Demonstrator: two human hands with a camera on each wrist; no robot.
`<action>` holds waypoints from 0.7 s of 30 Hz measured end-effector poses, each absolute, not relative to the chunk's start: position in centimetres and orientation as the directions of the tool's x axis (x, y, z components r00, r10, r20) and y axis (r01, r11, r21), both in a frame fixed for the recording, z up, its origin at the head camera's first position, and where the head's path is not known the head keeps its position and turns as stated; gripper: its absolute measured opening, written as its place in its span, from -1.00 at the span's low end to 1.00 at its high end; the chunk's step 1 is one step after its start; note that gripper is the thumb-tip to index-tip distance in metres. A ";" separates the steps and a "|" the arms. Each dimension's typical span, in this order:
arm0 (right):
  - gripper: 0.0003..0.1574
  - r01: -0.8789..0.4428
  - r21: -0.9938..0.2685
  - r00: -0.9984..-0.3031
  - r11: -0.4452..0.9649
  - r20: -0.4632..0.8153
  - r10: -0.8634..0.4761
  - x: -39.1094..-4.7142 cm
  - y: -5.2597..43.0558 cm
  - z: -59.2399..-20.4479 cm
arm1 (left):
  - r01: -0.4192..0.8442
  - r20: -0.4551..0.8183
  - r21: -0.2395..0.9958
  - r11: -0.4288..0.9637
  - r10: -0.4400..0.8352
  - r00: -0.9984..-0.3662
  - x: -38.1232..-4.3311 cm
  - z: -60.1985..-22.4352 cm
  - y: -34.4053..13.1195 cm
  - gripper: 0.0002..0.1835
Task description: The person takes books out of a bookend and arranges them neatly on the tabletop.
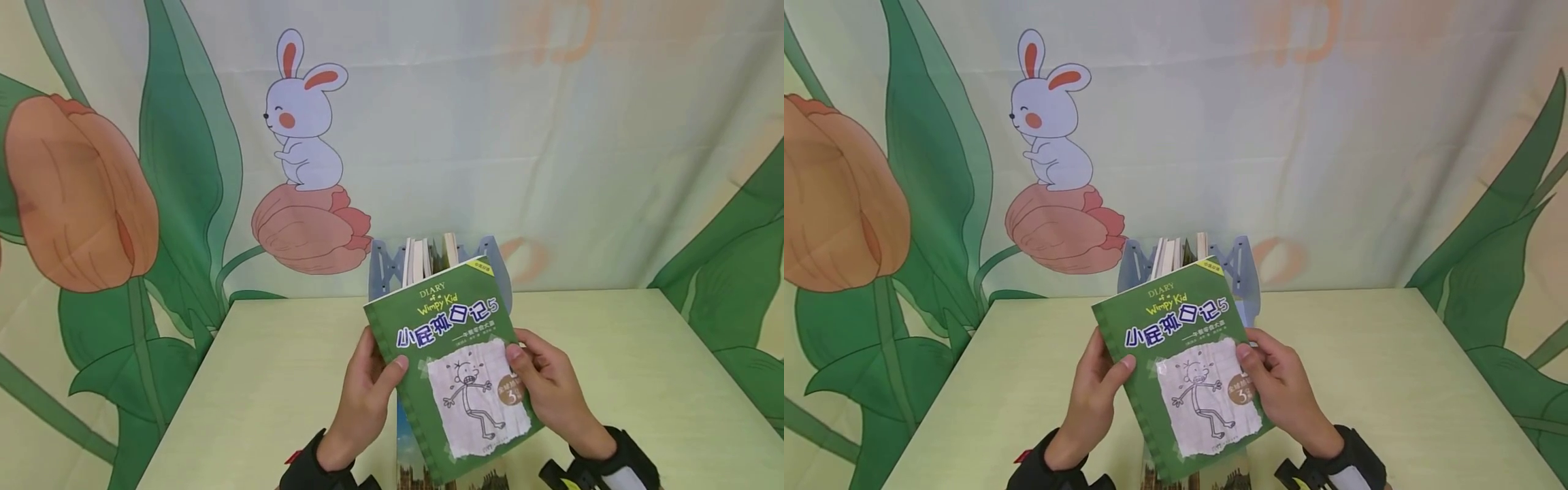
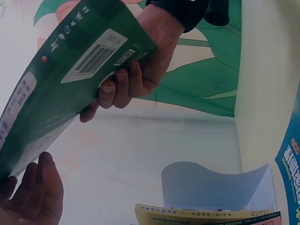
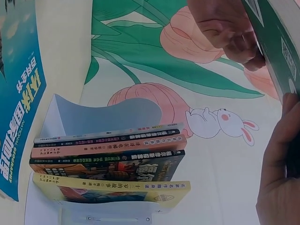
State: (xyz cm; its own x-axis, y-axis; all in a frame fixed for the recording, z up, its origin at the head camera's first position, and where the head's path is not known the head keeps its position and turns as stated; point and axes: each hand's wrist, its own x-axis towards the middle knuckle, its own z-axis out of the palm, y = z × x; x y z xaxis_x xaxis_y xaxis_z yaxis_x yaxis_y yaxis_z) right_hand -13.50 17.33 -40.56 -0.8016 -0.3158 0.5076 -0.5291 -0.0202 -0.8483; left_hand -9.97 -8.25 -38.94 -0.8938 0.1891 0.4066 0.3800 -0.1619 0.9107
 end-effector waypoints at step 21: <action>-0.69 -0.568 -0.822 -0.816 0.051 0.553 -0.165 -13.5 17.4 -39.1 | 0.468 0.469 0.882 -0.054 0.187 -0.863 -9.1 -40.2 -7.5 -0.09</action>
State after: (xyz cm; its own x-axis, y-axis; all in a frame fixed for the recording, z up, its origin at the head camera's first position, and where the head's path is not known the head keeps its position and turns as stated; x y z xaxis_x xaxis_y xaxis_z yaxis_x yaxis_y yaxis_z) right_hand -13.47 17.37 -39.13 -0.8163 -0.1653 0.5535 -0.5675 0.0510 -0.8218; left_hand -9.08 -7.53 -40.23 -0.8631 0.1873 0.4690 0.4678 -0.0538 0.8822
